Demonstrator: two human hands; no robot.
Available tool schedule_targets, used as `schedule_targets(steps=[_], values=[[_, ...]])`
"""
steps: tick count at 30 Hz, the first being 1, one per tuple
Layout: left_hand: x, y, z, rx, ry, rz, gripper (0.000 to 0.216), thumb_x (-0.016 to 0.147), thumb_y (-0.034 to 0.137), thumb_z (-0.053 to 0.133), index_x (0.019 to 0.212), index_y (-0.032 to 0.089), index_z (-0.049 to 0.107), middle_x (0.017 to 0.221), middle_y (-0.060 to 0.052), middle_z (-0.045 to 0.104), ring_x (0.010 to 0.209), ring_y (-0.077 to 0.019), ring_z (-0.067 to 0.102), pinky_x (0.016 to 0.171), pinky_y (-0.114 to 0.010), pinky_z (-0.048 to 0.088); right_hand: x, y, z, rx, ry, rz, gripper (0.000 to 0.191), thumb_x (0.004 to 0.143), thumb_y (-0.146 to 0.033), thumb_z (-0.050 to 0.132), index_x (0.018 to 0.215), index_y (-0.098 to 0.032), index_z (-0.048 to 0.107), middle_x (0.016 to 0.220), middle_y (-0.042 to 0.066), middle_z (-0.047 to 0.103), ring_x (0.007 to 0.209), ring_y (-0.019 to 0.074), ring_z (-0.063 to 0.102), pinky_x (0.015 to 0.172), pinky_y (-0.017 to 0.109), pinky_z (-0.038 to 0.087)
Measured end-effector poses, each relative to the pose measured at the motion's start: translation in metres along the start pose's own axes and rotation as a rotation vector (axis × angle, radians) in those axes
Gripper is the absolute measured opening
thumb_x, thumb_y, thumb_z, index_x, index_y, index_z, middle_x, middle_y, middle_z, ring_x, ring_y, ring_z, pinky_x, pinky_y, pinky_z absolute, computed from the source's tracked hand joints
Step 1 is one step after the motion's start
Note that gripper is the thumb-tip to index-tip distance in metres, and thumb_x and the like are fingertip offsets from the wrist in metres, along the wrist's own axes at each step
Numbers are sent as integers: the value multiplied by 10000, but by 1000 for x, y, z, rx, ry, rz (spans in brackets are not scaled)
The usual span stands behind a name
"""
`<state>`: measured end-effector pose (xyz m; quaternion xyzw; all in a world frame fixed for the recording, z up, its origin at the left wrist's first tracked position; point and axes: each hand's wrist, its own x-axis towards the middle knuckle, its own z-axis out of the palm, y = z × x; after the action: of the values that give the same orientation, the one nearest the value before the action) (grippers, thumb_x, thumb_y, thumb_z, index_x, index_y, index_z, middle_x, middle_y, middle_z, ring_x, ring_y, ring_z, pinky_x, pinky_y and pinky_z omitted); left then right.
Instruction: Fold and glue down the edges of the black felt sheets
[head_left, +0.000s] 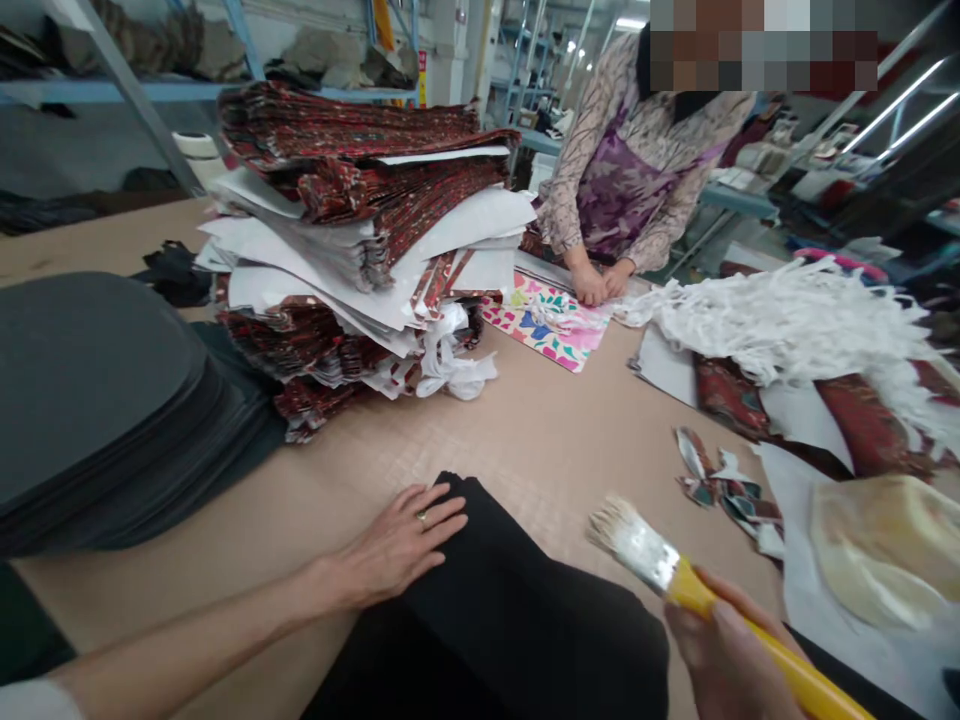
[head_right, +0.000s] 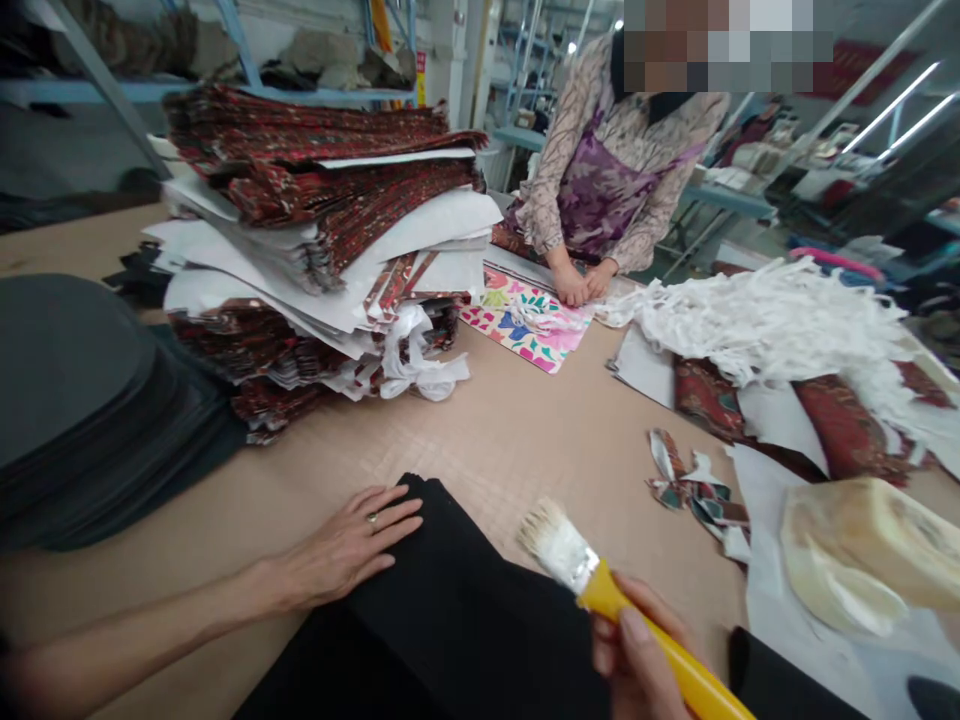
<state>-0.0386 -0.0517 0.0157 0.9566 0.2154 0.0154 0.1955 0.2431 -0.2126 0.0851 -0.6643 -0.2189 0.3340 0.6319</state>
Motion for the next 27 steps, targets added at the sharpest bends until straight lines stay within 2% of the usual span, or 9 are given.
schedule_targets(steps=[3,5,8,11,16,19,21,24,27], values=[[-5,-4,10,-78,41,34,494,896,272,474,1354,240,289,1395,-19,357,1300,-246,256,1052,-425,224,-2,-4,53,-340,3,-169,310,708,-422,647,911,-188,657,814,62,682,632,177,632,513,262,502],[-7,-6,17,-123,82,14,500,890,269,482,1351,218,294,1401,-33,346,1301,-243,254,1056,-427,217,0,0,73,-536,-16,-294,302,728,-442,617,885,-190,666,864,64,687,726,191,651,589,258,526],[-9,-7,24,-179,134,-14,500,880,267,491,1338,174,311,1396,-58,351,1299,-236,256,1069,-425,200,11,14,88,-715,-134,-479,251,755,-427,587,856,-215,674,846,40,700,739,167,667,603,208,533],[-11,-8,26,-207,153,-24,507,868,272,509,1327,157,327,1388,-58,364,1294,-236,261,1077,-417,192,23,27,98,-792,-288,-635,182,777,-348,578,867,-218,668,821,31,706,705,154,676,584,190,540],[-11,-9,25,-230,147,-21,519,853,262,520,1322,143,333,1385,-63,367,1294,-247,257,1079,-427,187,32,40,123,-790,-418,-735,155,785,-264,567,906,-199,639,840,42,703,737,165,678,616,219,556],[-11,-9,24,-248,139,-24,519,846,262,527,1317,141,343,1379,-62,377,1288,-251,268,1079,-427,188,35,46,130,-771,-472,-750,155,785,-255,559,903,-184,629,810,46,698,709,167,675,622,243,562],[-11,-9,23,-257,142,-23,516,846,258,527,1315,144,345,1379,-59,376,1285,-249,274,1080,-425,184,37,49,125,-810,-491,-744,155,786,-259,554,895,-182,634,765,38,693,666,162,672,591,238,560],[-11,-9,23,-265,158,-20,505,847,262,526,1308,143,357,1375,-63,382,1281,-251,280,1079,-423,184,35,49,114,-895,-446,-768,152,778,-275,567,879,-195,646,749,31,694,645,162,671,530,212,545],[-11,-10,23,-259,167,-23,503,848,265,526,1305,136,360,1366,-68,394,1278,-253,284,1074,-425,190,32,44,114,-884,-403,-794,148,779,-272,570,889,-201,640,794,36,699,691,167,676,547,206,545]])
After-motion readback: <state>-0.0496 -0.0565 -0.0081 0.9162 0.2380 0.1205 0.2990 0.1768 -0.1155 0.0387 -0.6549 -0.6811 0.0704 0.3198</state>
